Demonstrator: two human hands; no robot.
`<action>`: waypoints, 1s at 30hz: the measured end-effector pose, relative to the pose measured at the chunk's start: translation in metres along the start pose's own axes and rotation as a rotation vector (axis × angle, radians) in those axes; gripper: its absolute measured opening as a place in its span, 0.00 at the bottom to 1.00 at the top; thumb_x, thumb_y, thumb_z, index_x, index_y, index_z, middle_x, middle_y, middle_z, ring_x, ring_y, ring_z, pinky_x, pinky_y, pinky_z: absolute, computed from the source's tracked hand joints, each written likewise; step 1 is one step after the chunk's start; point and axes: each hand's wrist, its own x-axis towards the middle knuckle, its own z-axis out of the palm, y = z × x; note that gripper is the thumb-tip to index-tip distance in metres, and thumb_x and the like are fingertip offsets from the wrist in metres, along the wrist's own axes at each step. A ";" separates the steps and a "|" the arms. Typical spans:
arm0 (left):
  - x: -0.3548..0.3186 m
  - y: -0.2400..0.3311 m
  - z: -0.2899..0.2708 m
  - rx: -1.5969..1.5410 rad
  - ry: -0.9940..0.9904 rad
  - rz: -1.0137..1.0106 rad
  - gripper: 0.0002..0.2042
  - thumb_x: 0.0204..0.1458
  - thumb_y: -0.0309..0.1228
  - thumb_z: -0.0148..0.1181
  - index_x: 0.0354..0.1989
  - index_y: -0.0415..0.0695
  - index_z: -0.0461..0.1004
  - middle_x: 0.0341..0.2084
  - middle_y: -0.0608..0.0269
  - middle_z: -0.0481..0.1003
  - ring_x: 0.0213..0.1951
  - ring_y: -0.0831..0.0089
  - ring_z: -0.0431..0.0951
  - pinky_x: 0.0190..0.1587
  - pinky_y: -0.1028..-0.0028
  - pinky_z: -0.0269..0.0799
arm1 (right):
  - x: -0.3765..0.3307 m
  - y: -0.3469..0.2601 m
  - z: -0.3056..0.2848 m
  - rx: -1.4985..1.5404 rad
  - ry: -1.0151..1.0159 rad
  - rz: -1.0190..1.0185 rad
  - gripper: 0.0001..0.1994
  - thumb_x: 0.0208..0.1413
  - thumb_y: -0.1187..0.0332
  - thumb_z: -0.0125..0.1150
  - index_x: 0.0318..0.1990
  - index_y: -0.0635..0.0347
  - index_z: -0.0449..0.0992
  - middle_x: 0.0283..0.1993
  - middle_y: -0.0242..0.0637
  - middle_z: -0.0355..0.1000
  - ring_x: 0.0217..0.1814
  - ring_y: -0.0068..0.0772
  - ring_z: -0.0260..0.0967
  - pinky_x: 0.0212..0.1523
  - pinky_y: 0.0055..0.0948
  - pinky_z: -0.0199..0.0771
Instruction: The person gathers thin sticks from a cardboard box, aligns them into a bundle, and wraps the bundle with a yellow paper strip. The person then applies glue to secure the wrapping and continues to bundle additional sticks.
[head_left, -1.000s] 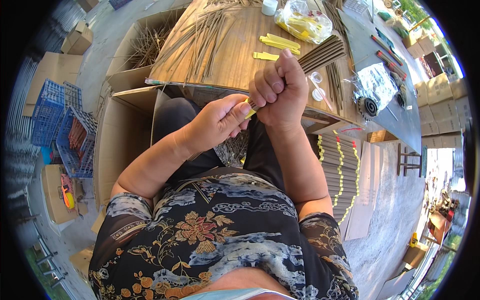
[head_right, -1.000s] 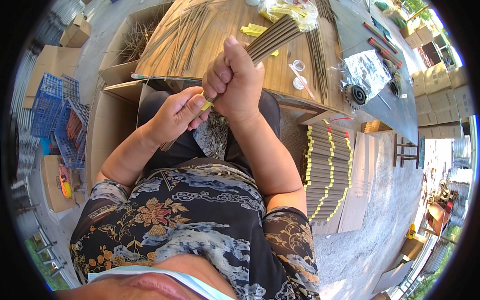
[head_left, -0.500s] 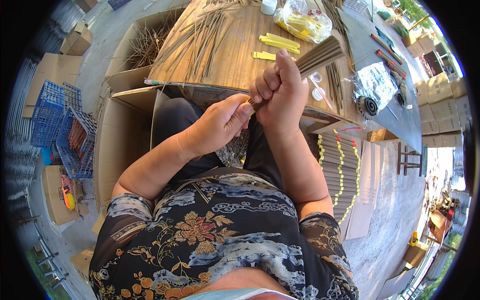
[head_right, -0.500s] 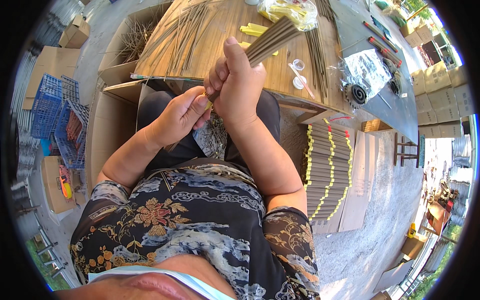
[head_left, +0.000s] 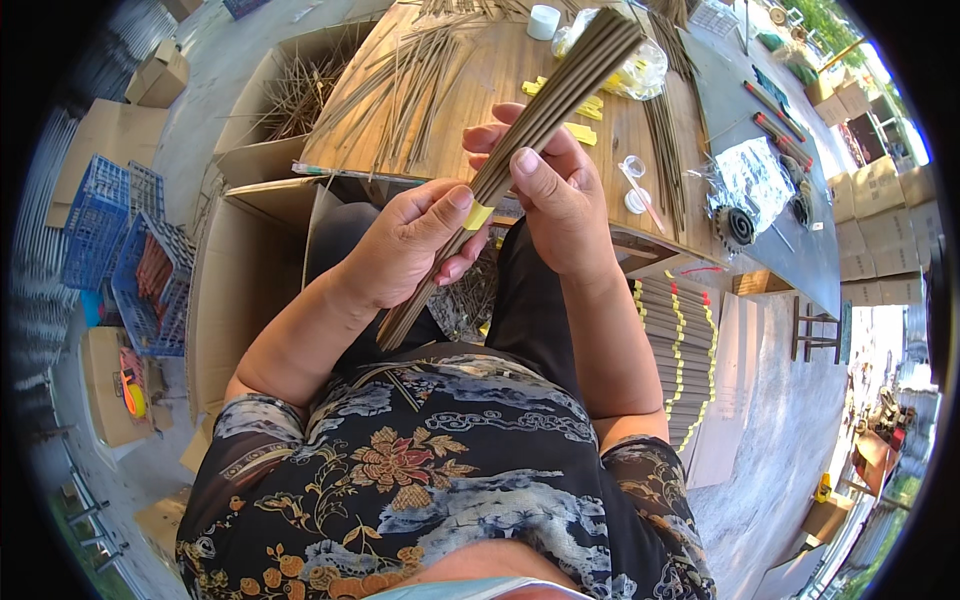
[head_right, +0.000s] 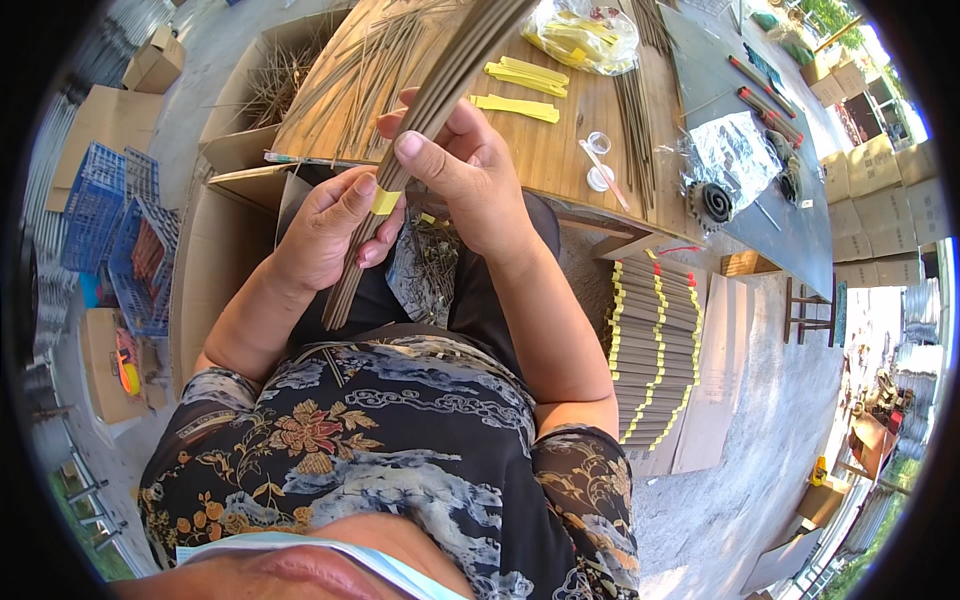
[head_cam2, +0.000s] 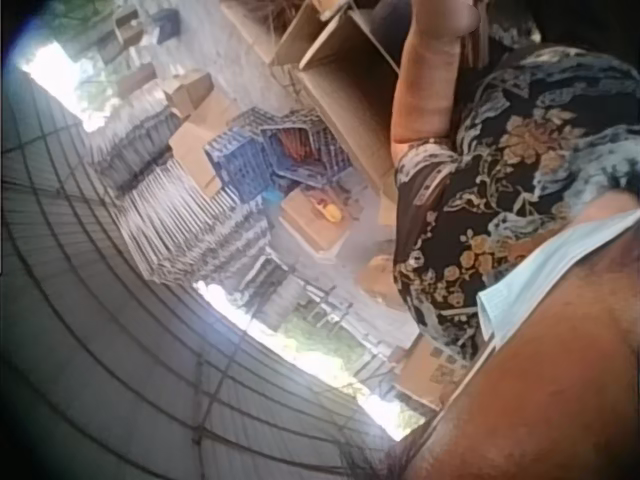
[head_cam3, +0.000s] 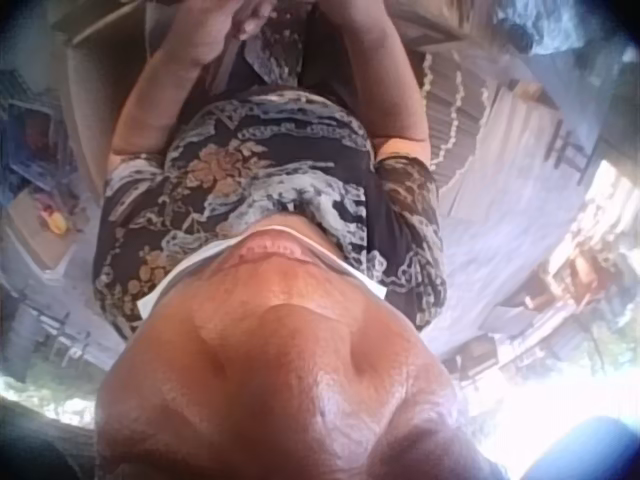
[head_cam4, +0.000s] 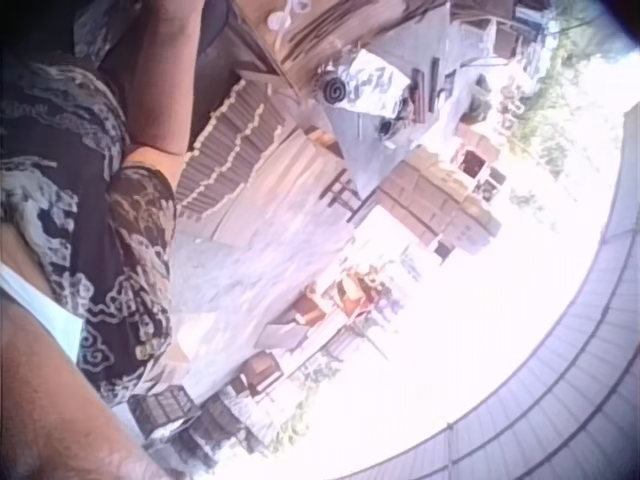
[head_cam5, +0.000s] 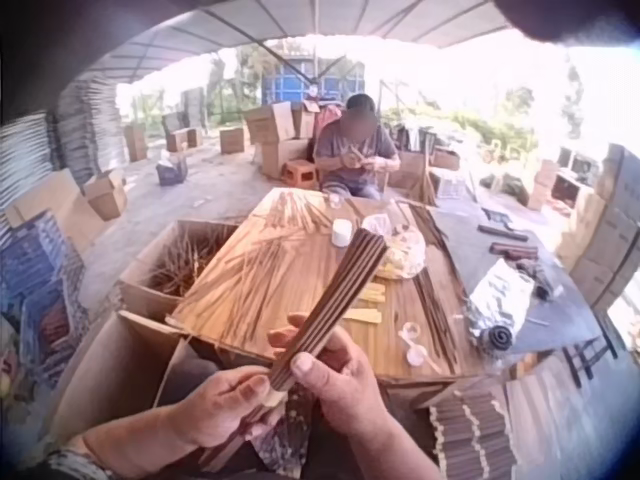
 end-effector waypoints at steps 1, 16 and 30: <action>0.000 0.000 0.000 0.013 0.010 -0.024 0.18 0.57 0.46 0.41 0.35 0.40 0.64 0.20 0.63 0.65 0.16 0.84 0.61 0.17 0.87 0.57 | 0.002 0.001 -0.001 0.020 -0.027 -0.007 0.24 0.52 0.60 0.54 0.51 0.66 0.61 0.42 0.45 0.69 0.48 0.35 0.67 0.52 0.35 0.65; 0.005 0.002 0.000 -0.090 0.092 0.092 0.14 0.57 0.41 0.44 0.37 0.41 0.66 0.21 0.64 0.67 0.18 0.83 0.64 0.18 0.87 0.59 | -0.002 0.014 -0.008 0.114 -0.249 0.085 0.15 0.52 0.73 0.54 0.47 0.67 0.65 0.40 0.41 0.70 0.30 0.30 0.70 0.29 0.23 0.73; 0.004 0.001 0.003 -0.073 0.192 0.119 0.14 0.56 0.40 0.48 0.38 0.40 0.67 0.22 0.65 0.68 0.19 0.83 0.65 0.19 0.86 0.60 | -0.002 0.002 0.006 0.168 -0.104 0.024 0.28 0.45 0.76 0.59 0.55 0.66 0.56 0.52 0.46 0.62 0.52 0.36 0.64 0.43 0.29 0.71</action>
